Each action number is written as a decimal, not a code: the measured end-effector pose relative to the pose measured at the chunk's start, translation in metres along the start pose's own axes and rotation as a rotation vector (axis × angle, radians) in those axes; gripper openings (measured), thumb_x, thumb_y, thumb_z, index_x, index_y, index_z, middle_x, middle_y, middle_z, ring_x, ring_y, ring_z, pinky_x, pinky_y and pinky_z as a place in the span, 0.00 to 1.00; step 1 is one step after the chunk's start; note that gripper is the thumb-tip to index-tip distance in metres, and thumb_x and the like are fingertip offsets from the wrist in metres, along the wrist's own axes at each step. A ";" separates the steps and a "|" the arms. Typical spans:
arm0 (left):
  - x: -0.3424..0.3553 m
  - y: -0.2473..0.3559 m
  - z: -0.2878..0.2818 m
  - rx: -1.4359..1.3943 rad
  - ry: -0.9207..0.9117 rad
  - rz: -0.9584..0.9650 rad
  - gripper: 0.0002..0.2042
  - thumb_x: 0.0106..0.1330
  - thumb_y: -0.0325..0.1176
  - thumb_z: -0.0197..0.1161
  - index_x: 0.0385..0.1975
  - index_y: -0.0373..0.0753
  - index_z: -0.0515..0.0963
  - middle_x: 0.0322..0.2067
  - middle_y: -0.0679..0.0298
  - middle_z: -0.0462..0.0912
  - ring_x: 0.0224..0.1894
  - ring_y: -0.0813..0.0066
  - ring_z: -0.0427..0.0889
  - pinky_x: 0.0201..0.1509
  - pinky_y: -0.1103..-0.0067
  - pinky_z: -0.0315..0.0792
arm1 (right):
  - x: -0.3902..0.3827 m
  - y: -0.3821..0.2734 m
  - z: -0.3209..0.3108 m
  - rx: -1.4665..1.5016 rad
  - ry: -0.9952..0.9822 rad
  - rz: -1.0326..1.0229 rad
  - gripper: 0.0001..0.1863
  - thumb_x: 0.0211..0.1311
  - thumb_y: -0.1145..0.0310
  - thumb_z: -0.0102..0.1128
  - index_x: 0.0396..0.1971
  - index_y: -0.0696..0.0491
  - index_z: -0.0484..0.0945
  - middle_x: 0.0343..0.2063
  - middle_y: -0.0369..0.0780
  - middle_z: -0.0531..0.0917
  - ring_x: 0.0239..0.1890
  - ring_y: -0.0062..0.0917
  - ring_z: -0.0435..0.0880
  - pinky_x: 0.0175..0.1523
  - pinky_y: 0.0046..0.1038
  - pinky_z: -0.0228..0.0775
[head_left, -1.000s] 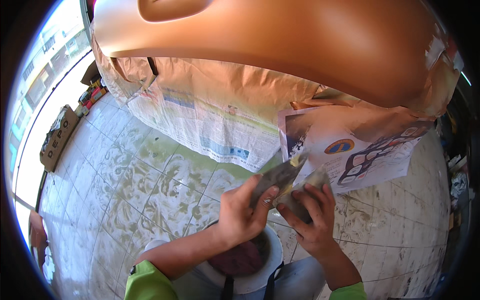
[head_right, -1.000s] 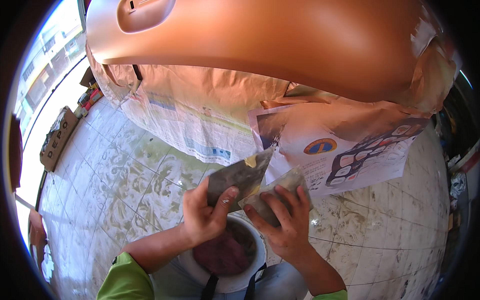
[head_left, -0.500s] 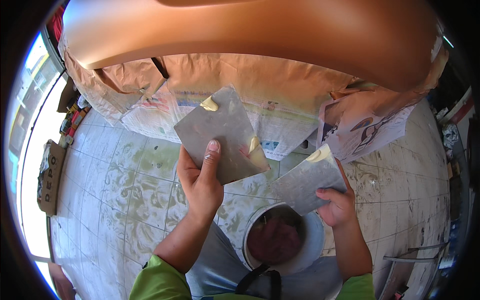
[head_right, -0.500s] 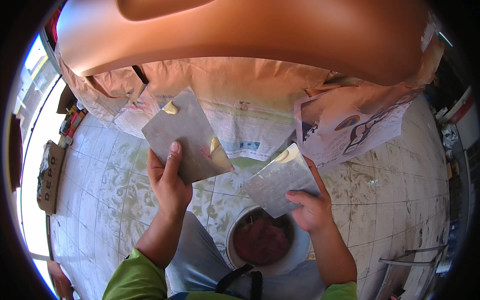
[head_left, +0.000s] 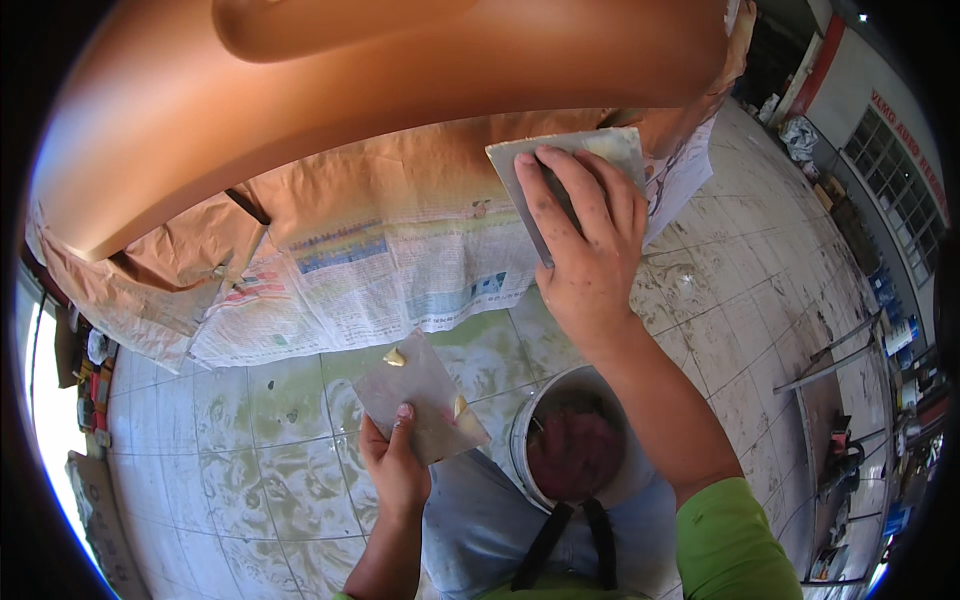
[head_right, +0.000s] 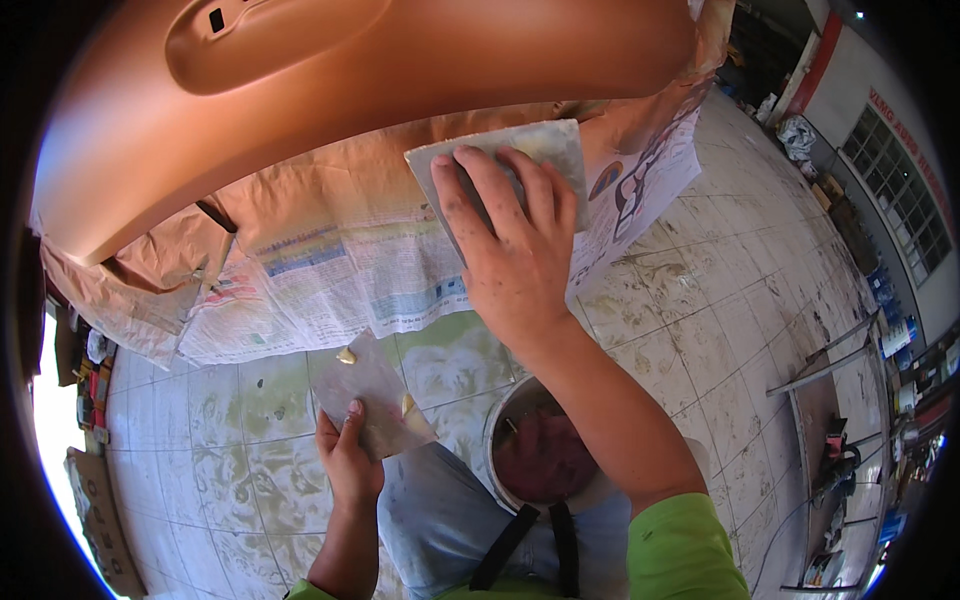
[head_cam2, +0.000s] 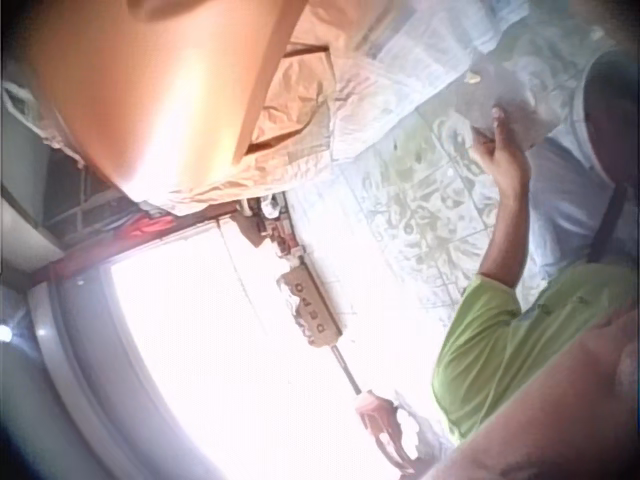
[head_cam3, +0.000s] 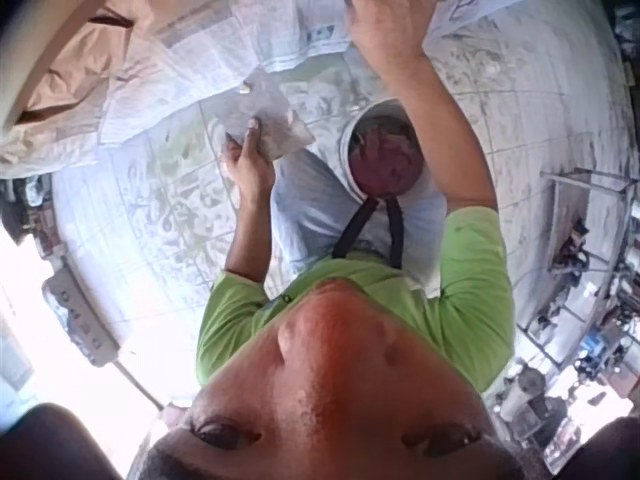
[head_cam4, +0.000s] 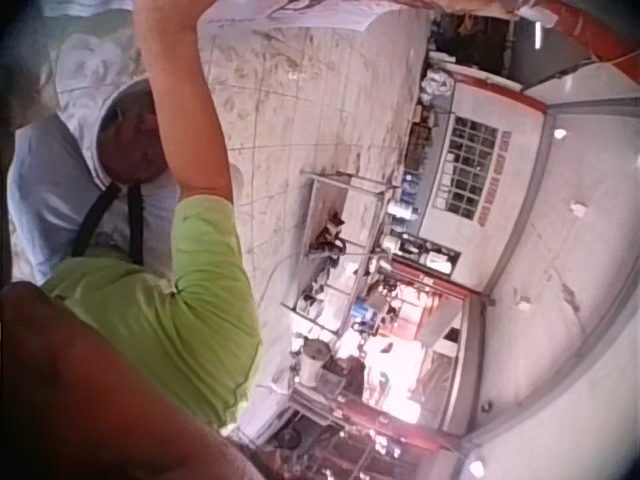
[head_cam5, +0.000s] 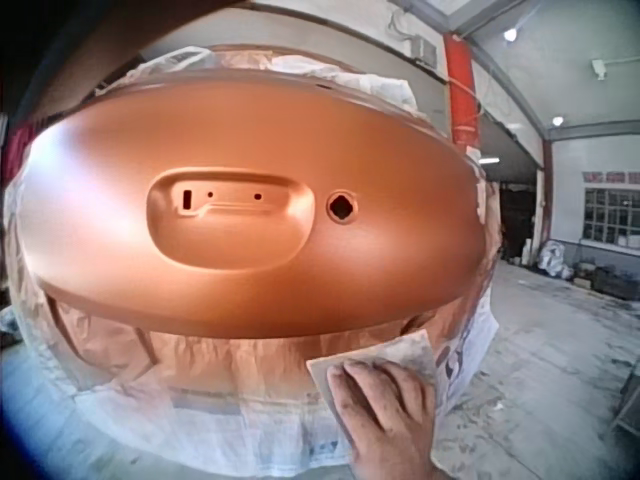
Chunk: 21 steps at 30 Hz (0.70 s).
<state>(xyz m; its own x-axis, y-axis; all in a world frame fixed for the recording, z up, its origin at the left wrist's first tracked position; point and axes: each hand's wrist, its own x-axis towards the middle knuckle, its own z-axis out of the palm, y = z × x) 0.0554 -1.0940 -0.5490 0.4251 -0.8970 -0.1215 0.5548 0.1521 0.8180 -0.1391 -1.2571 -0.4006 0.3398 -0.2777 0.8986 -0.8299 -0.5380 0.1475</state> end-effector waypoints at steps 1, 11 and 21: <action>-0.003 -0.004 -0.005 0.010 -0.014 -0.041 0.15 0.74 0.25 0.61 0.58 0.32 0.73 0.49 0.60 0.83 0.49 0.73 0.82 0.57 0.76 0.74 | 0.006 0.000 0.005 -0.010 0.030 0.005 0.32 0.46 0.81 0.65 0.58 0.49 0.81 0.59 0.35 0.76 0.58 0.39 0.75 0.63 0.46 0.64; 0.004 0.006 -0.026 0.031 -0.085 -0.087 0.14 0.75 0.25 0.59 0.58 0.32 0.72 0.49 0.60 0.83 0.49 0.73 0.82 0.56 0.74 0.76 | 0.021 0.001 0.041 -0.025 0.114 0.010 0.42 0.34 0.84 0.69 0.60 0.47 0.81 0.59 0.31 0.78 0.59 0.33 0.75 0.61 0.38 0.62; 0.004 0.002 -0.022 0.045 -0.046 -0.088 0.14 0.74 0.27 0.61 0.56 0.31 0.73 0.47 0.60 0.84 0.48 0.73 0.83 0.55 0.75 0.75 | 0.035 -0.002 0.025 -0.023 0.092 0.031 0.39 0.39 0.86 0.64 0.59 0.45 0.83 0.57 0.31 0.81 0.58 0.33 0.77 0.62 0.38 0.63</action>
<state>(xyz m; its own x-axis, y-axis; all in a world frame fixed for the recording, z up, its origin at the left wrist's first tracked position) 0.0747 -1.0883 -0.5601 0.3421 -0.9244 -0.1688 0.5550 0.0538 0.8301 -0.1144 -1.2860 -0.3802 0.2726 -0.2187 0.9369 -0.8497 -0.5116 0.1278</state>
